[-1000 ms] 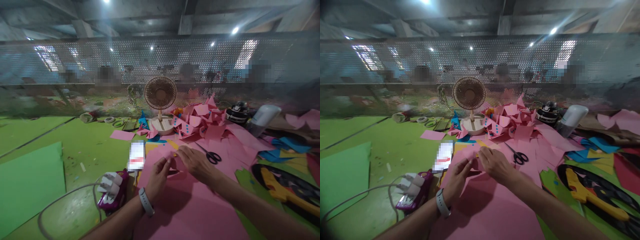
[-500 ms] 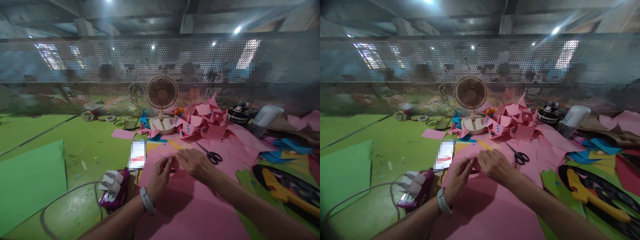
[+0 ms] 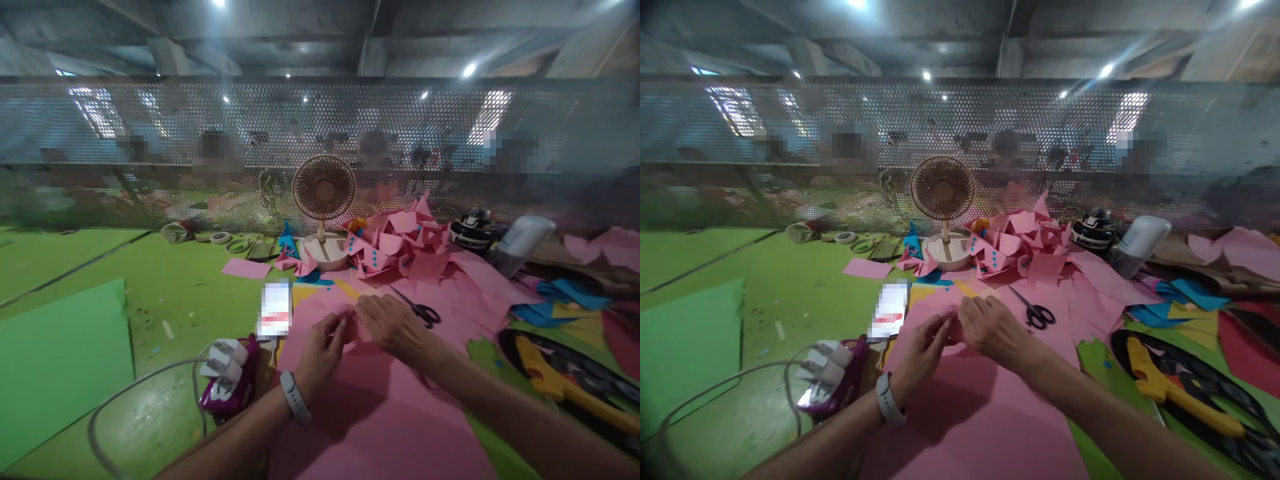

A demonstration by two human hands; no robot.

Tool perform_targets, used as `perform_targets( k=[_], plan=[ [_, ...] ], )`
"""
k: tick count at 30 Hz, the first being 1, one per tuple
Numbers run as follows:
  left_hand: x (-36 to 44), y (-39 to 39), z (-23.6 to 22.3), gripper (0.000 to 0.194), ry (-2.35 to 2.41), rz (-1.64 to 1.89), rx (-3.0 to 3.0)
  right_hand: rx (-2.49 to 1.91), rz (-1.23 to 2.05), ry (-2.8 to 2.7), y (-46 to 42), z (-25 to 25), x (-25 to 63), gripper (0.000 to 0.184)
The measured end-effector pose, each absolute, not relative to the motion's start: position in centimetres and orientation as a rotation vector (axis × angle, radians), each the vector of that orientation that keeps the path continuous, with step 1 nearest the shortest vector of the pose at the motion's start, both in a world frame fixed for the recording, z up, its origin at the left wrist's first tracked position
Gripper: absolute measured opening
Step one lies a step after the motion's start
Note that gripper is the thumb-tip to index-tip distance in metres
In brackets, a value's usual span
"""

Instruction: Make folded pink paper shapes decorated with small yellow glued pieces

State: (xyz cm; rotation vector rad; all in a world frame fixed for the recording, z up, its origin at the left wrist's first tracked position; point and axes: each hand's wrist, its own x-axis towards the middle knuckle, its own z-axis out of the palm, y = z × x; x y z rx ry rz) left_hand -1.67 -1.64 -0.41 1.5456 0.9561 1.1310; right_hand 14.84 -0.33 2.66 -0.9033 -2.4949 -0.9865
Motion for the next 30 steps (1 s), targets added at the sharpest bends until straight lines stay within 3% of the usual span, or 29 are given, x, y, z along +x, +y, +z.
perform_targets(
  k=[5, 12, 15, 24, 30],
  plan=[
    [-1.6, -1.5, -0.5, 0.027, 0.877, 1.131, 1.345, -1.052, -0.670, -2.441, 0.2, 2.8, 15.1, 0.020],
    [-1.5, -1.5, -0.1, 0.028, 0.805, 1.145, 1.094, -1.163, 0.631, -1.877, 0.5, 4.7, 15.5, 0.019],
    [-1.4, -1.5, 0.0, 0.028, 0.792, 1.138, 1.029, -1.190, 1.024, -1.722, 0.2, 4.9, 15.4, 0.020],
    [-2.4, -0.2, 0.8, 0.018, 0.751, 1.511, 0.824, -1.243, 1.209, -1.587, 0.4, 4.8, 15.6, 0.023],
    [-2.2, -0.5, 0.7, 0.018, 0.742, 1.442, 0.810, -1.256, 1.256, -1.545, 0.4, 4.4, 15.5, 0.027]
  ],
)
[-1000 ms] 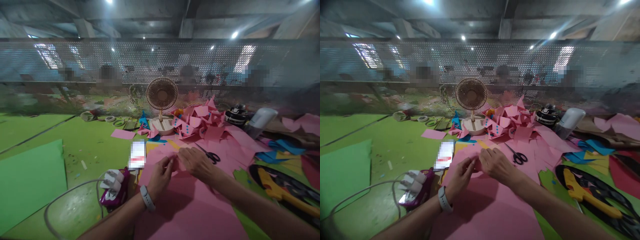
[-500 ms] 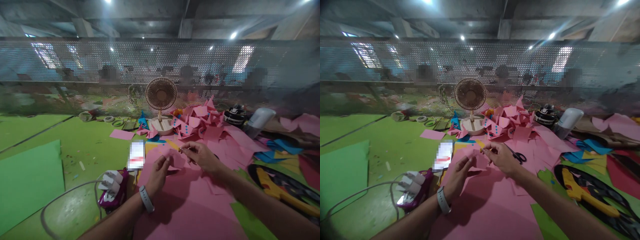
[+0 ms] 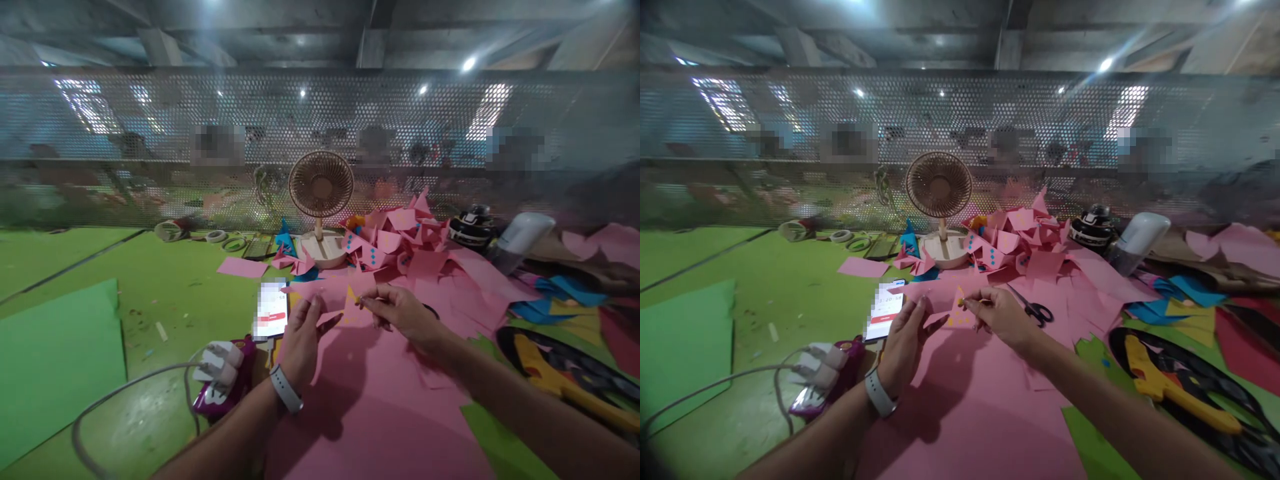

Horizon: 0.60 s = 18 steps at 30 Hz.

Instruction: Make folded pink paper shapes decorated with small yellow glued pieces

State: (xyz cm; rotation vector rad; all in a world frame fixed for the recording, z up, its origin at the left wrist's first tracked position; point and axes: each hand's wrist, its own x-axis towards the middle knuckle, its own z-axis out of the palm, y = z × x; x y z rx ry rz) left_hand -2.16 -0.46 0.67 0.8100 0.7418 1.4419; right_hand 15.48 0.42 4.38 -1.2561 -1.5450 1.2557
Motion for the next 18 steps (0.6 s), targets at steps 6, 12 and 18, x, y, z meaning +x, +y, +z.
perform_targets(
  k=[6, 12, 18],
  plan=[
    [-1.5, -1.3, 0.8, 0.019, 0.735, 1.367, 0.855, -1.168, 1.103, -1.741, 0.2, 4.0, 14.4, 0.022],
    [-1.5, -1.4, 0.6, 0.020, 0.724, 1.299, 0.850, -1.084, 0.169, -2.011, -0.1, 3.2, 13.4, 0.016],
    [-1.5, -1.7, 0.4, 0.015, 0.667, 1.304, 0.820, -0.954, -0.473, -2.269, -0.3, 2.4, 13.6, 0.025]
  ],
)
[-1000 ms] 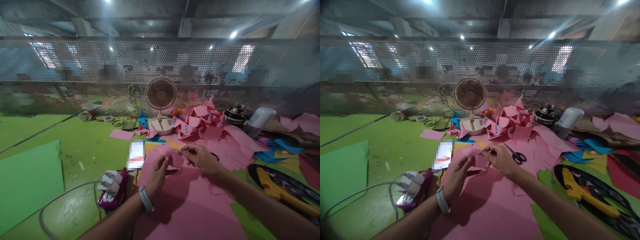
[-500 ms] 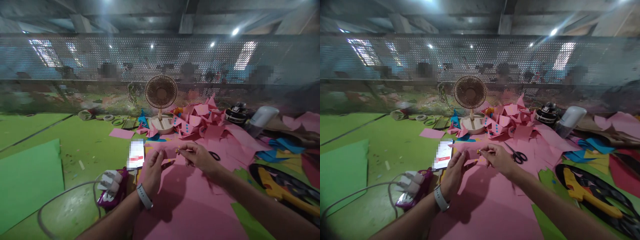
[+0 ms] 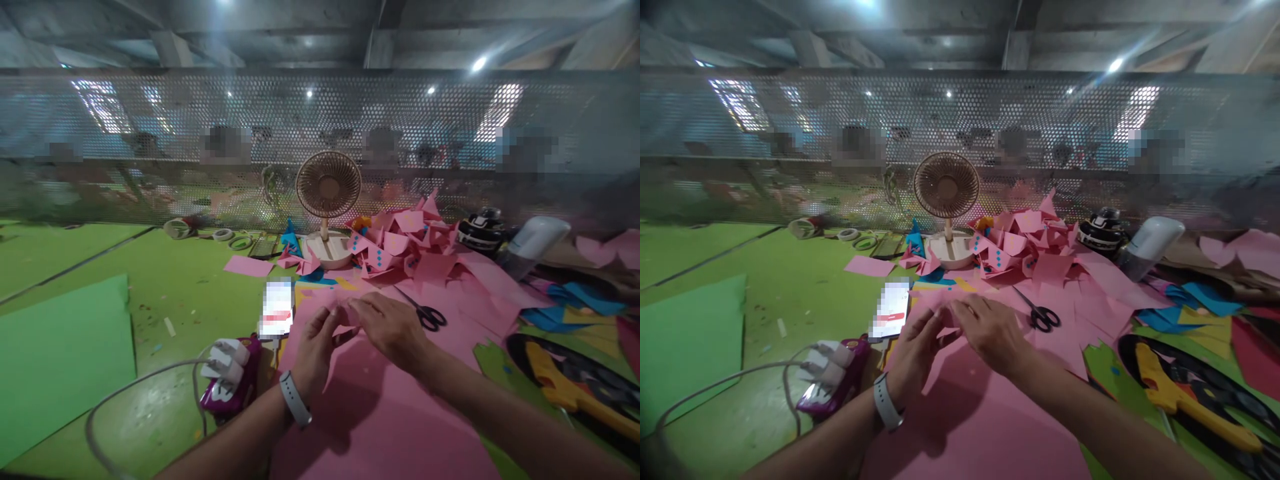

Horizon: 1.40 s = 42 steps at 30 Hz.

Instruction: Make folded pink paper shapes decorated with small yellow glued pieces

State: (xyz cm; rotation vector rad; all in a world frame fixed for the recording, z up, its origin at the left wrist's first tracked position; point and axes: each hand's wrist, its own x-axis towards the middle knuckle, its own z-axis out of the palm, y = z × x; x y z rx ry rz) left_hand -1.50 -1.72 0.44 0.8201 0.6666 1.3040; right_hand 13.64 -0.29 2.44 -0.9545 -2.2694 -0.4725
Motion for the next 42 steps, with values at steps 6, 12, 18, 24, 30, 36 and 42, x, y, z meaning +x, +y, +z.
perform_targets(
  k=[6, 12, 18, 24, 30, 36, 42],
  plan=[
    [-1.7, -1.6, 0.9, 0.036, 0.776, 1.332, 0.751, -0.866, -0.795, -2.290, -0.6, 2.7, 14.7, 0.030],
    [-1.8, -1.3, 1.0, 0.034, 0.809, 1.331, 0.819, -0.847, -0.807, -2.287, -0.4, 2.6, 15.0, 0.031],
    [-1.9, -1.7, 1.1, 0.014, 0.762, 1.257, 0.924, -0.774, -0.838, -2.328, -0.3, 2.6, 15.5, 0.031],
    [-1.9, -1.8, 1.1, 0.015, 0.725, 1.289, 0.824, -0.727, -0.878, -2.373, -0.3, 2.6, 15.7, 0.029],
    [-1.9, -1.5, 0.9, 0.012, 0.740, 1.286, 0.795, -0.700, -0.868, -2.387, -0.3, 2.6, 15.6, 0.031],
    [-1.9, -1.6, 1.0, 0.012, 0.732, 1.292, 0.780, -0.658, -0.877, -2.375, -0.2, 2.5, 15.8, 0.031],
    [-1.9, -1.6, 0.9, 0.009, 0.725, 1.278, 0.811, -0.635, -0.849, -2.407, -0.2, 2.3, 15.9, 0.033]
  ],
)
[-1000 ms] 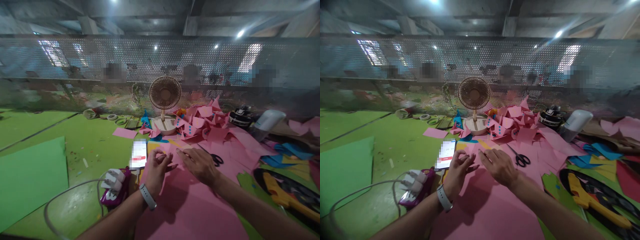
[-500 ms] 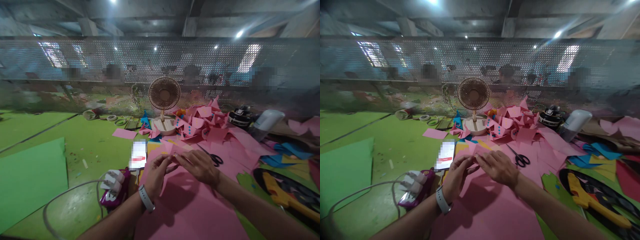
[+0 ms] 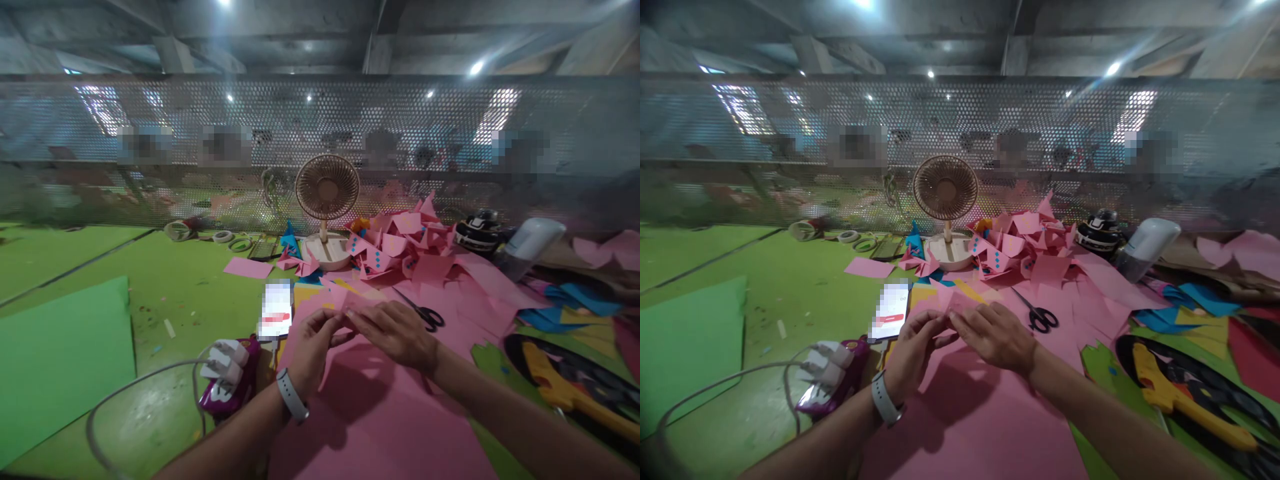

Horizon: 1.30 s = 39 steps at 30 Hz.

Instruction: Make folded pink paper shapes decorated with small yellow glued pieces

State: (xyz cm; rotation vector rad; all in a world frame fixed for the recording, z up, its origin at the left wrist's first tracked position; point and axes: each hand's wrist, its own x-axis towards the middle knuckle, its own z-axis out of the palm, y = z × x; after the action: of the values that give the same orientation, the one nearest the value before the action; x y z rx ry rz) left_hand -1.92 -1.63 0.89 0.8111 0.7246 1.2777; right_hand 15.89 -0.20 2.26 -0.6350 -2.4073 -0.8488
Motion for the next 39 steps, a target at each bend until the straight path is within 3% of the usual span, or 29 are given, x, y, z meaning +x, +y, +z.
perform_targets(
  k=[14, 24, 39],
  plan=[
    [-1.8, -1.9, 1.1, 0.010, 0.690, 1.263, 1.002, -0.800, -0.783, -2.320, -0.3, 1.4, 16.9, 0.044],
    [-1.8, -2.2, 1.4, 0.018, 0.721, 1.202, 1.044, -0.690, -0.714, -2.293, -1.1, 2.7, 17.5, 0.015],
    [-1.6, -2.1, 1.2, 0.014, 0.744, 1.173, 0.989, -0.454, -0.866, -2.442, -0.9, 4.1, 17.2, 0.015]
  ],
)
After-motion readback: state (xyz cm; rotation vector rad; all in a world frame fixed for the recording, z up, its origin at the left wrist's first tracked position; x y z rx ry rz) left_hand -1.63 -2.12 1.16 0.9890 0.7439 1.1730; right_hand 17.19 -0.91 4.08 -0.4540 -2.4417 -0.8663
